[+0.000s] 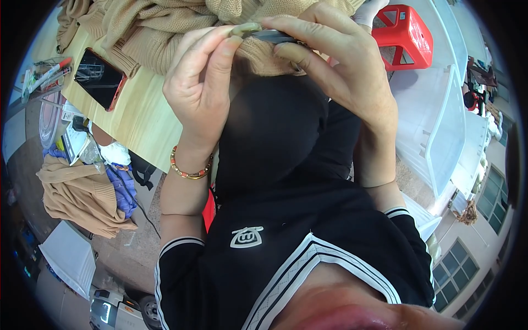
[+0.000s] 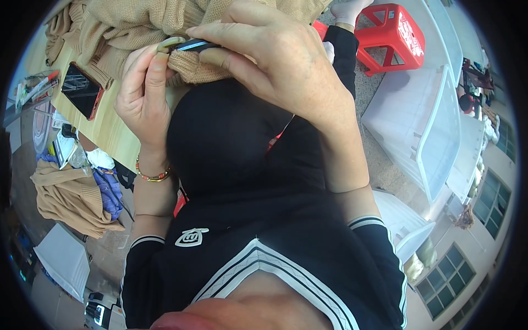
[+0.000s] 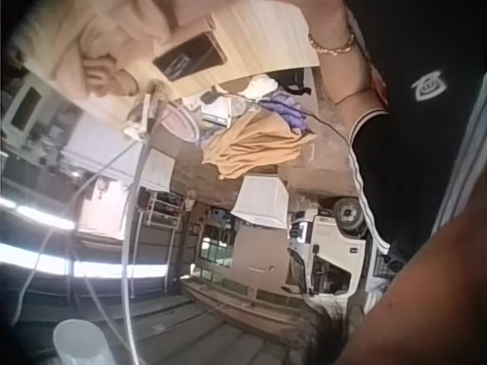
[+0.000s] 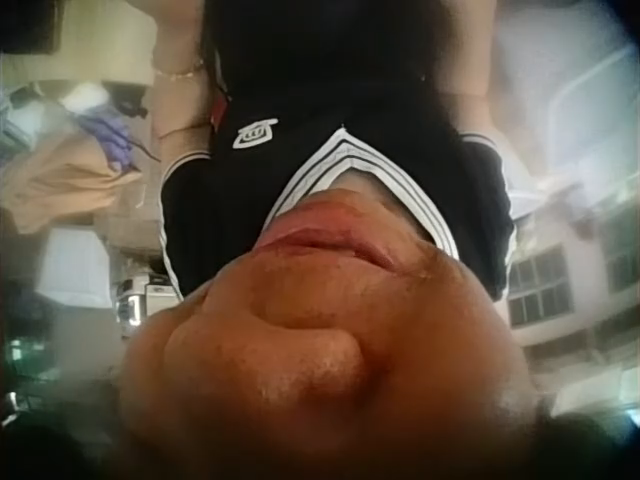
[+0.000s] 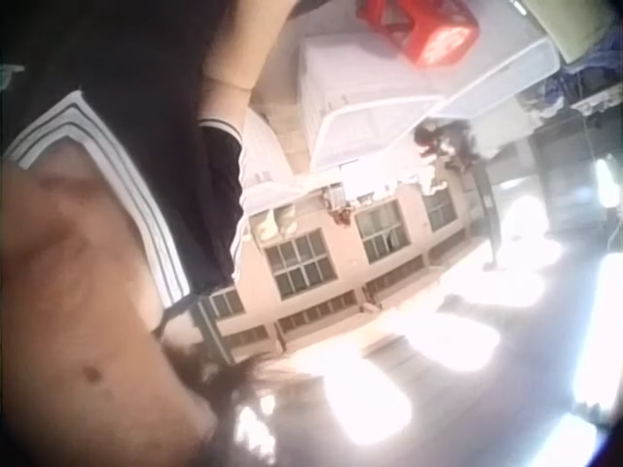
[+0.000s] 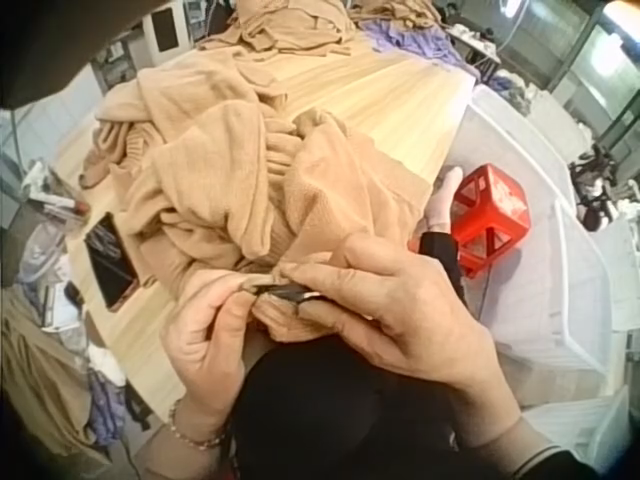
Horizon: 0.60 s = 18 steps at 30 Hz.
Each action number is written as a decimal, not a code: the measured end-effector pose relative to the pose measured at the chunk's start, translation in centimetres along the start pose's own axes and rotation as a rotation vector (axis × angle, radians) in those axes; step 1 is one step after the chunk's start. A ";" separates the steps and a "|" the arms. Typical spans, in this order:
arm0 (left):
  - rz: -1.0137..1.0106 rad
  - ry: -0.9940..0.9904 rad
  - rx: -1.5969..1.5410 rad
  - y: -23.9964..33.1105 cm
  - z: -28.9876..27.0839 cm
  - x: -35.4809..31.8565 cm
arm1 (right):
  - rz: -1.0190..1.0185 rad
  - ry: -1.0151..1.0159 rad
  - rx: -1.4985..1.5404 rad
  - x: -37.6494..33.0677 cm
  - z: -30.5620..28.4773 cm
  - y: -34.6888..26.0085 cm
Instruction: Trimming loose threads and cleaning up buttons on knitted sweaters using thread nippers.
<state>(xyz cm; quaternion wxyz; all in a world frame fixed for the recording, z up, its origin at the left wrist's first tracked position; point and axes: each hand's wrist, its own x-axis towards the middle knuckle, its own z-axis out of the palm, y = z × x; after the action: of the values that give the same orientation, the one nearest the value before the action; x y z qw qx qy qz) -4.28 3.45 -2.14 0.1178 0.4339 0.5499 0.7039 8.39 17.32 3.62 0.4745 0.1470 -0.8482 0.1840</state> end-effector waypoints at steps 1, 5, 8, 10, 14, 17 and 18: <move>-0.002 0.004 0.011 -0.1 -0.2 -0.1 | 0.614 -0.221 0.043 3.0 -0.8 -2.2; -0.003 0.002 0.027 -0.1 -0.2 -0.1 | 1.199 -0.508 0.032 4.4 -1.3 -3.2; -0.002 -0.010 0.015 0.0 0.1 0.2 | -0.040 -0.023 -0.040 -1.3 0.4 1.5; -0.002 -0.015 0.021 0.0 -0.1 0.1 | -0.027 -0.036 -0.082 -1.4 0.5 1.2; -0.065 0.000 -0.081 -0.4 -0.2 -0.2 | 0.944 -0.384 0.031 2.7 -1.3 -3.3; -0.103 -0.014 -0.175 -0.2 0.2 -0.2 | 0.797 -0.146 0.133 -1.2 -0.1 -2.1; -0.099 -0.021 -0.171 -0.3 0.3 -0.3 | 0.913 -0.019 0.237 -1.9 0.9 -2.5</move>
<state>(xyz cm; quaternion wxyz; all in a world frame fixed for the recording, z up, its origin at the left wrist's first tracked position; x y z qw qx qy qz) -3.99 3.55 -2.51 0.1947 0.4020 0.5075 0.7368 9.70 14.86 1.99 0.3171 -0.1862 -0.8035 0.4681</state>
